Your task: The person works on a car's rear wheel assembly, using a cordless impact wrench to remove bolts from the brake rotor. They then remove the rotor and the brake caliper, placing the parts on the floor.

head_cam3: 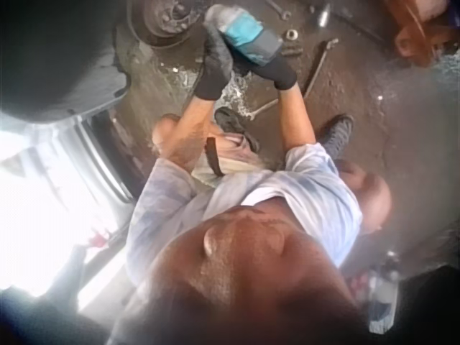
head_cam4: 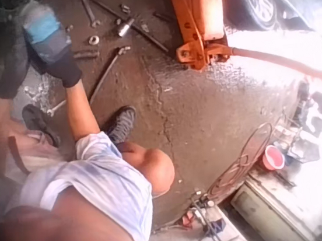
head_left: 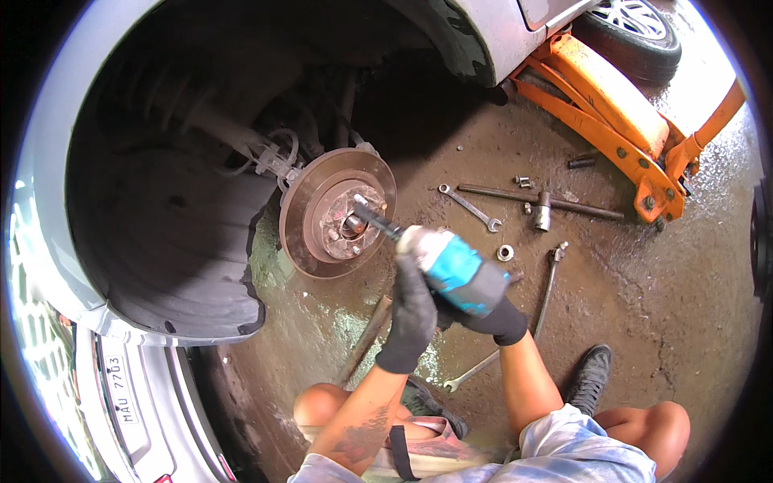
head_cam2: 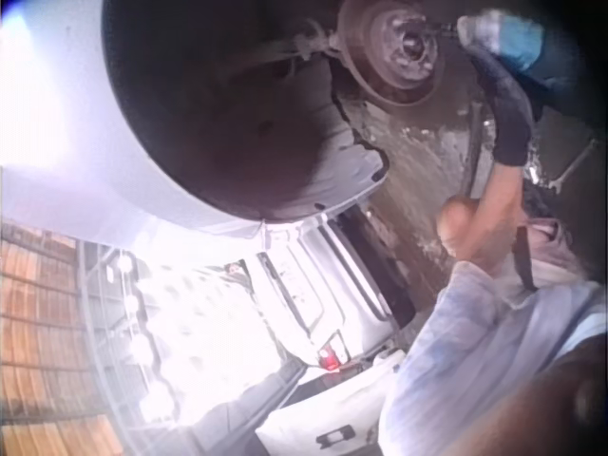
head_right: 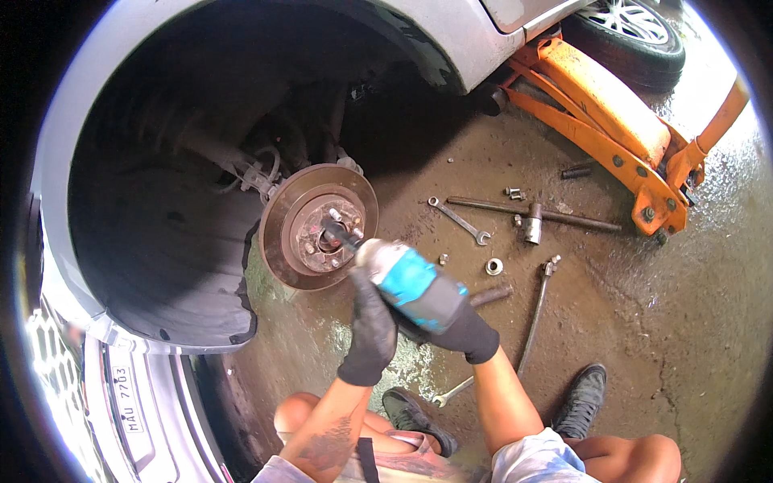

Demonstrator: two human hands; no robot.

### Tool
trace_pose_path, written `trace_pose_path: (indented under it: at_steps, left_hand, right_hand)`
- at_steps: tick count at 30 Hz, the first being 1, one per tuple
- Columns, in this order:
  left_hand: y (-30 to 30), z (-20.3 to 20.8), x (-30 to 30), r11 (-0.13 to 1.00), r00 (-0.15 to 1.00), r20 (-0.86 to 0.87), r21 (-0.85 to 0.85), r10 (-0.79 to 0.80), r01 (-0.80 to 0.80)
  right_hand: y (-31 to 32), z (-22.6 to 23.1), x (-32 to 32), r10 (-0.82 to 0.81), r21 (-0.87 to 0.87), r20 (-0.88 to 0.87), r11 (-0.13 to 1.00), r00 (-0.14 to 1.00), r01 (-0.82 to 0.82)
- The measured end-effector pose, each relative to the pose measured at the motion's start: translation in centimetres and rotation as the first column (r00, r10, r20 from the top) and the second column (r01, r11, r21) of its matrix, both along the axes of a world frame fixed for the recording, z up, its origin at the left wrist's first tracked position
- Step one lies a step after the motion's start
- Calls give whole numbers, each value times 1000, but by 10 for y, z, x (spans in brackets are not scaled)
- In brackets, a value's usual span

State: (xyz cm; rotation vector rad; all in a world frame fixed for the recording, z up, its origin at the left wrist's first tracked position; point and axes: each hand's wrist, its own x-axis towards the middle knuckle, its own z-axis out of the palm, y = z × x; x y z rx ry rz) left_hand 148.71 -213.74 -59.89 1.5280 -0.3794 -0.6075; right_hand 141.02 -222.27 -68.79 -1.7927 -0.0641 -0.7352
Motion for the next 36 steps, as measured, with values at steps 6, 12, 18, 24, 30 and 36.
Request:
trace_pose_path:
  at_steps: [6, 12, 18, 24, 30, 36]
  left_hand:
    - [21, -28, 37, 974, 991, -97, 199, -92, 110]
    - [-18, -30, 57, 969, 941, -334, -244, -52, -33]
    - [-29, -45, 68, 952, 941, -338, -280, 24, -125]
    - [-27, -69, 69, 901, 933, -356, -389, 44, -191]
    - [-22, -67, 72, 911, 936, -348, -370, 47, -183]
    - [-15, -64, 76, 937, 963, -269, -333, 10, -103]
  right_hand:
    - [-17, -27, -5, 160, 733, -267, 674, 950, 92]
    - [-17, -30, 4, -137, 235, -144, 957, 980, 168]
    - [-16, -6, 3, -95, 426, -139, 893, 986, 147]
    - [-16, -8, 8, -109, 418, -191, 890, 976, 181]
    - [-15, -5, 11, -89, 368, -181, 917, 979, 151]
    - [-3, -10, 13, -20, 589, -126, 803, 992, 91]
